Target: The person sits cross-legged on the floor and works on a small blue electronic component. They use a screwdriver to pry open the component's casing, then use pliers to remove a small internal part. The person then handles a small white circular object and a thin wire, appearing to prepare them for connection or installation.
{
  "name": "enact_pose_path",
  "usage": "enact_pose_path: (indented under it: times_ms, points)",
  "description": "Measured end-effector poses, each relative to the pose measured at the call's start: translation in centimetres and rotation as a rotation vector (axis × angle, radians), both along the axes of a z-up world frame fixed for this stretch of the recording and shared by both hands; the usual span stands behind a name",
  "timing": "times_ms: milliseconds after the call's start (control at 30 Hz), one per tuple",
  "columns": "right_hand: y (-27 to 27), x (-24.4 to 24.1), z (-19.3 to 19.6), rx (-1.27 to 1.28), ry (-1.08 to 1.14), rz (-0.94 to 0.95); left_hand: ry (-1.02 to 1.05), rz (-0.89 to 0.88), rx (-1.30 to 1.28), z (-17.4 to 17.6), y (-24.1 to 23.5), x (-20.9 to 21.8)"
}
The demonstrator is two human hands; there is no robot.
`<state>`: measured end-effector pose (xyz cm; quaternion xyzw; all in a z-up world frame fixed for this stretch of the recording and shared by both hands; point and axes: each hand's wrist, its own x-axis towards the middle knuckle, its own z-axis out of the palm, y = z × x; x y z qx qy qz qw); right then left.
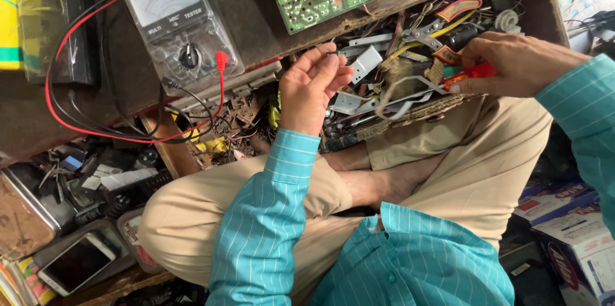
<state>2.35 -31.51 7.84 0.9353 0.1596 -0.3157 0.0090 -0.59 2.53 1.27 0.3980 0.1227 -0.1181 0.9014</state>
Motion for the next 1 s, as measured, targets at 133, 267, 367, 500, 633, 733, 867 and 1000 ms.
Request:
enact_pose_path:
  times_ms: [133,267,367,500,633,733,867,1000]
  points:
    - [-0.1,-1.2,0.0,-0.016,-0.072,0.049,-0.005,-0.011,0.005,0.4,0.3,0.0]
    - [-3.2,-1.2,0.4,-0.068,-0.263,0.141,-0.013,-0.014,0.021,0.7,0.3,0.0]
    - [-6.0,-2.6,-0.3,-0.034,-0.322,0.017,-0.004,-0.005,0.033,0.5,0.4,-0.2]
    - [-8.7,-5.9,-1.5,-0.001,-0.342,-0.218,0.0,0.0,0.028,0.6,0.2,0.2]
    - [-10.5,-8.7,-1.5,0.04,-0.353,-0.332,-0.301,-0.06,0.658,1.2,-0.5,-0.5]
    - [-11.1,-10.0,-1.6,0.086,-0.354,-0.394,-0.628,-0.159,1.203,2.6,-1.2,-0.8]
    - [-10.8,-12.0,-1.3,0.161,-0.329,-0.476,-0.983,-0.001,1.435,5.4,-2.3,-1.2]
    - [-9.2,-14.0,2.0,0.206,-0.238,-0.56,-1.275,0.074,1.423,8.4,-3.8,-3.6]
